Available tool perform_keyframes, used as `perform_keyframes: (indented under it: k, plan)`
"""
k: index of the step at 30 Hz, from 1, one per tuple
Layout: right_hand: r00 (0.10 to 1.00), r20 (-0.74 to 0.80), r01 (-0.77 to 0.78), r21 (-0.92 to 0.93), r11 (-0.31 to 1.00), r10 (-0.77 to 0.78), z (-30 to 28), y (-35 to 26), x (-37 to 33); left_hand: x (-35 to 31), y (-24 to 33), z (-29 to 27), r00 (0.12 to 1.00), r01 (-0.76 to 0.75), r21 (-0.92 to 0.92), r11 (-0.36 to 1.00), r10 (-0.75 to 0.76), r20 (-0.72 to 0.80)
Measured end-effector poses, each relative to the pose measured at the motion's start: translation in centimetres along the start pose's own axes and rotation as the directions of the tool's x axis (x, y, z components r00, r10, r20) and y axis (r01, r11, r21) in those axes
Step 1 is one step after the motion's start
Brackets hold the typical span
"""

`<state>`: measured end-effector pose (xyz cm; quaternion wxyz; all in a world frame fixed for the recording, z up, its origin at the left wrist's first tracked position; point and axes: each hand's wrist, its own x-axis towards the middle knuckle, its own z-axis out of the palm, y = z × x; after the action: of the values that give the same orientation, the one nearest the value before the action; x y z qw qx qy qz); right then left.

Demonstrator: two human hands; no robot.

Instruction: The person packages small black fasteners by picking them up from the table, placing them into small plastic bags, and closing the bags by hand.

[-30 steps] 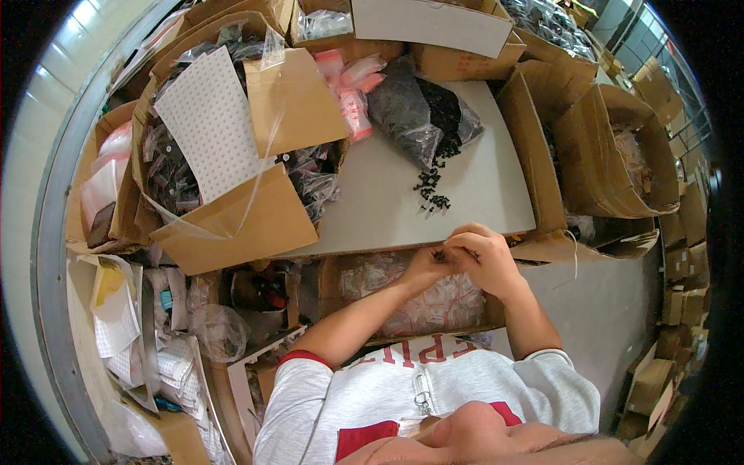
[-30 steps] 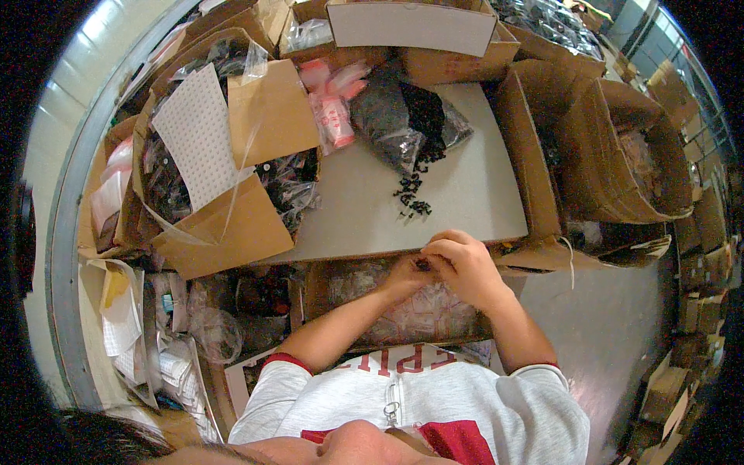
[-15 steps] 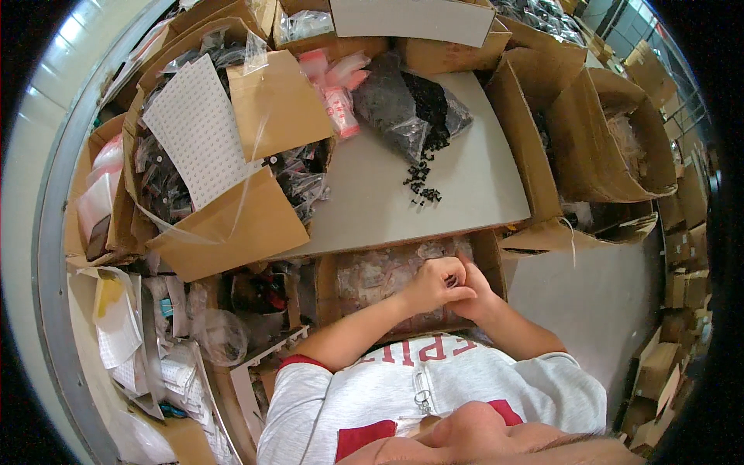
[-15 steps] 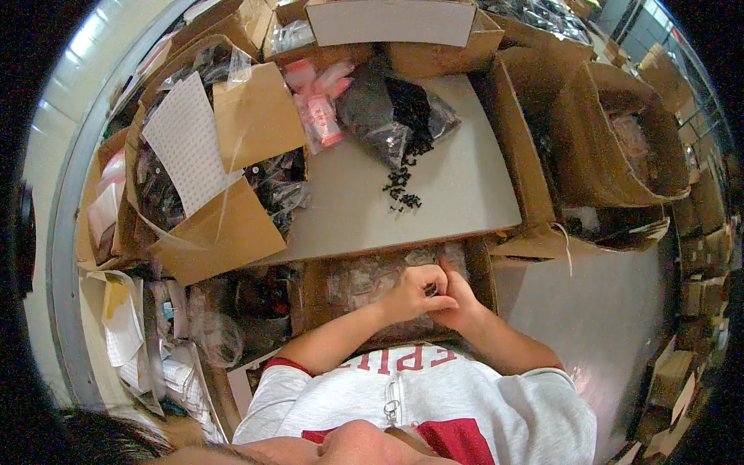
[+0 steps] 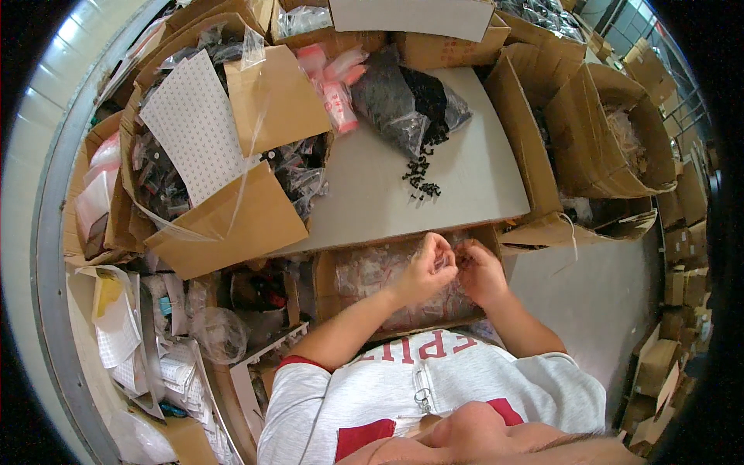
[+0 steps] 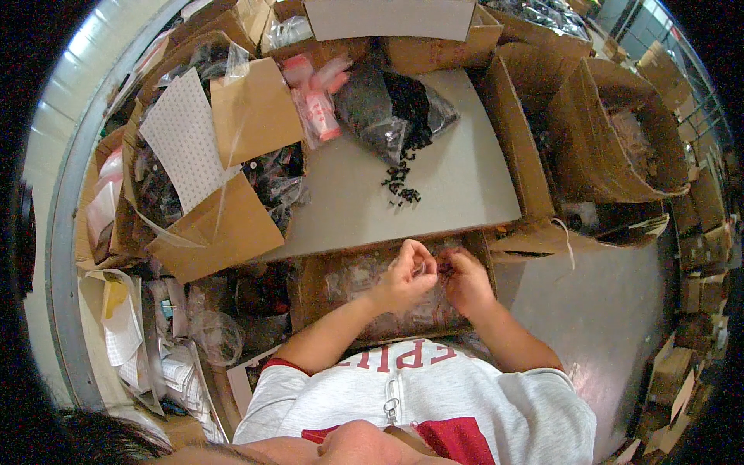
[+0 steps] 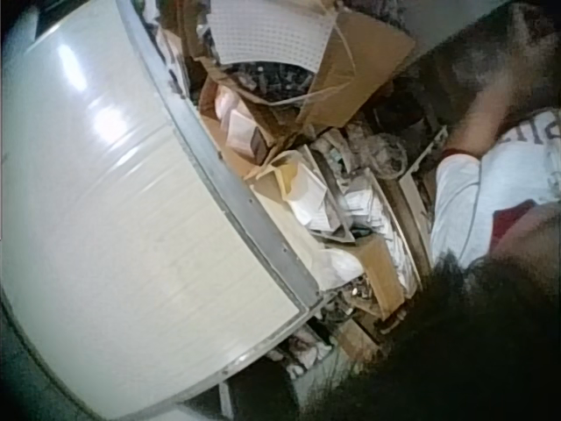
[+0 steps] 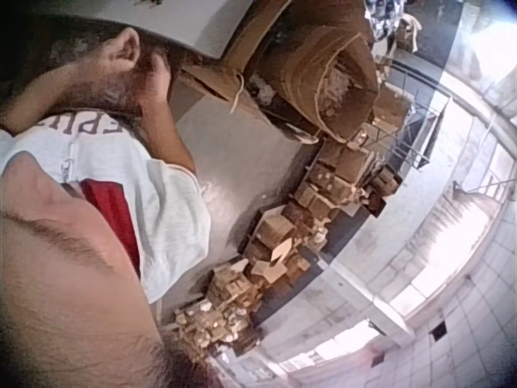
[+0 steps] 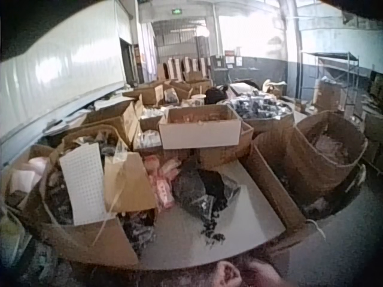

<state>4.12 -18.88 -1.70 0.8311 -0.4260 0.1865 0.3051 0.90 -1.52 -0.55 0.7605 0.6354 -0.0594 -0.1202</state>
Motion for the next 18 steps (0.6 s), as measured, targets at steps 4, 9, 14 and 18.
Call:
perform_keyframes:
  k: [4, 9, 14, 18]
  plan:
    - [0.993, 0.007, 0.119, -0.015, 0.993, -0.119, 1.4, -2.4, -0.5, 0.4, 0.5, -1.1, 1.0, -0.024, 0.034, 0.999, 0.024, 0.004]
    - [0.998, -0.038, 0.04, -0.284, 0.958, -0.053, 1.4, -3.8, 0.0, 0.4, 3.0, -2.0, 0.994, -0.044, 0.316, 0.948, 0.009, 0.113]
    - [0.999, -0.045, -0.025, -0.607, 0.795, -0.003, 0.1, -3.1, 3.4, 0.0, 2.6, -3.0, 0.981, 0.09, 0.627, 0.774, -0.176, 0.077]
    - [0.999, 0.02, 0.018, -0.998, -0.062, -0.035, -0.8, -1.5, 6.9, -0.3, 1.3, -3.6, 0.994, 0.059, 0.664, 0.745, -0.104, 0.029]
